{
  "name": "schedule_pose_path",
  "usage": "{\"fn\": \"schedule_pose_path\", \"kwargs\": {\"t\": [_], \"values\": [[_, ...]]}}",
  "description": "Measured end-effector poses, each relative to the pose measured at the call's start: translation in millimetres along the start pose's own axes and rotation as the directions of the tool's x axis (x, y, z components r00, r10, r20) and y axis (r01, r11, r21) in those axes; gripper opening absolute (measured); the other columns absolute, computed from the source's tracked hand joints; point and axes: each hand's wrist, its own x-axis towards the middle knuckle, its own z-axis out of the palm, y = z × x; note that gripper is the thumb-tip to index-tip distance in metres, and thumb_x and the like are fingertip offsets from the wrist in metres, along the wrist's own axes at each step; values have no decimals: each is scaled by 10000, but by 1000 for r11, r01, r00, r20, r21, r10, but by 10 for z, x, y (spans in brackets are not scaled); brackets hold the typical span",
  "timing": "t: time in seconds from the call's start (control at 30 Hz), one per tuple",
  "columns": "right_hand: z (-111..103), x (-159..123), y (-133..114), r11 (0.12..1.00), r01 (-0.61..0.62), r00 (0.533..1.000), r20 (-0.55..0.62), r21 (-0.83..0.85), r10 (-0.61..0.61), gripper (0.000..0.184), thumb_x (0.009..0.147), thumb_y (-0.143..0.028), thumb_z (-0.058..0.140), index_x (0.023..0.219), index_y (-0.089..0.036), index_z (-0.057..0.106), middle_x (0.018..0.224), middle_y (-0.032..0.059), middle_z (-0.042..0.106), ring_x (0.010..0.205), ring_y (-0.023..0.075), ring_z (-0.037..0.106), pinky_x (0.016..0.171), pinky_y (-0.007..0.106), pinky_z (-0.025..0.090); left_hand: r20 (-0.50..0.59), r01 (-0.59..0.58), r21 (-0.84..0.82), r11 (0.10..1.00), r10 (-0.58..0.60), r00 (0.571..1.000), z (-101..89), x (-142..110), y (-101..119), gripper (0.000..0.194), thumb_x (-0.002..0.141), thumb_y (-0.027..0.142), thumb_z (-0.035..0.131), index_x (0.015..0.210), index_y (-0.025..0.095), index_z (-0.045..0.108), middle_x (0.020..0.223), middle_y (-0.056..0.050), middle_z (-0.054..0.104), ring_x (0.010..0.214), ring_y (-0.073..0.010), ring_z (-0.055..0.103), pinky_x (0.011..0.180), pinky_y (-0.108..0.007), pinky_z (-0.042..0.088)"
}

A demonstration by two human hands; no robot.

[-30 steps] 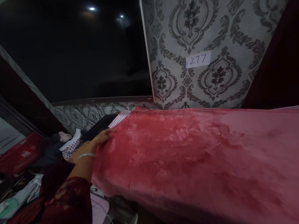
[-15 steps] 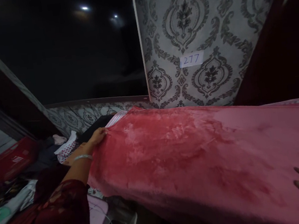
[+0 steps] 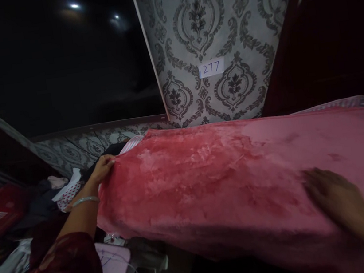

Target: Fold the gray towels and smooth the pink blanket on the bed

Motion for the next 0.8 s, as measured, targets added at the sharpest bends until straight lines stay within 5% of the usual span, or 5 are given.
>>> {"fn": "schedule_pose_path", "kwargs": {"t": [0.1, 0.2, 0.33, 0.5, 0.8], "values": [[104, 203, -785, 985, 17, 997, 73, 173, -30, 588, 963, -517, 325, 1144, -143, 742, 1263, 207, 642, 1209, 312, 587, 1070, 447, 448, -9, -27, -38, 999, 27, 1000, -35, 19, 28, 103, 751, 208, 532, 803, 183, 618, 1055, -66, 600, 1100, -208, 515, 1094, -358, 381], [290, 372, -1546, 928, 134, 975, 121, 348, -187, 489, 924, -488, 400, 1188, -217, 711, 1253, 123, 666, 1188, 293, 607, 1046, 484, 479, -23, -27, -88, 996, 25, 999, -56, 37, 43, 90, 738, 214, 542, 790, 183, 609, 1098, -75, 610, 1107, -216, 524, 1108, -380, 373], [601, 535, -2270, 854, 226, 933, 147, 469, -328, 438, 894, -427, 511, 1224, -194, 682, 1270, 130, 656, 1178, 290, 605, 1036, 492, 471, -48, -24, -141, 990, 18, 999, -85, 30, 37, 124, 739, 250, 551, 827, 185, 610, 1138, -77, 622, 1113, -224, 537, 1119, -405, 367], [814, 718, -2866, 859, 236, 907, 214, 453, -362, 536, 810, -403, 672, 1285, -158, 634, 1302, 156, 613, 1201, 302, 551, 1048, 481, 425, -50, -94, -152, 984, 88, 995, -189, 4, 88, 113, 746, 281, 557, 792, 199, 620, 1134, -76, 625, 1136, -239, 539, 1129, -411, 355], [652, 839, -3383, 942, 104, 923, 322, 318, -210, 689, 771, -493, 750, 1368, -204, 563, 1306, 138, 561, 1186, 312, 471, 1000, 448, 390, -71, -146, -251, 957, 132, 989, -340, -66, 354, 100, 754, 239, 550, 806, 164, 592, 1157, -73, 634, 1104, -199, 538, 1113, -411, 366]]}}
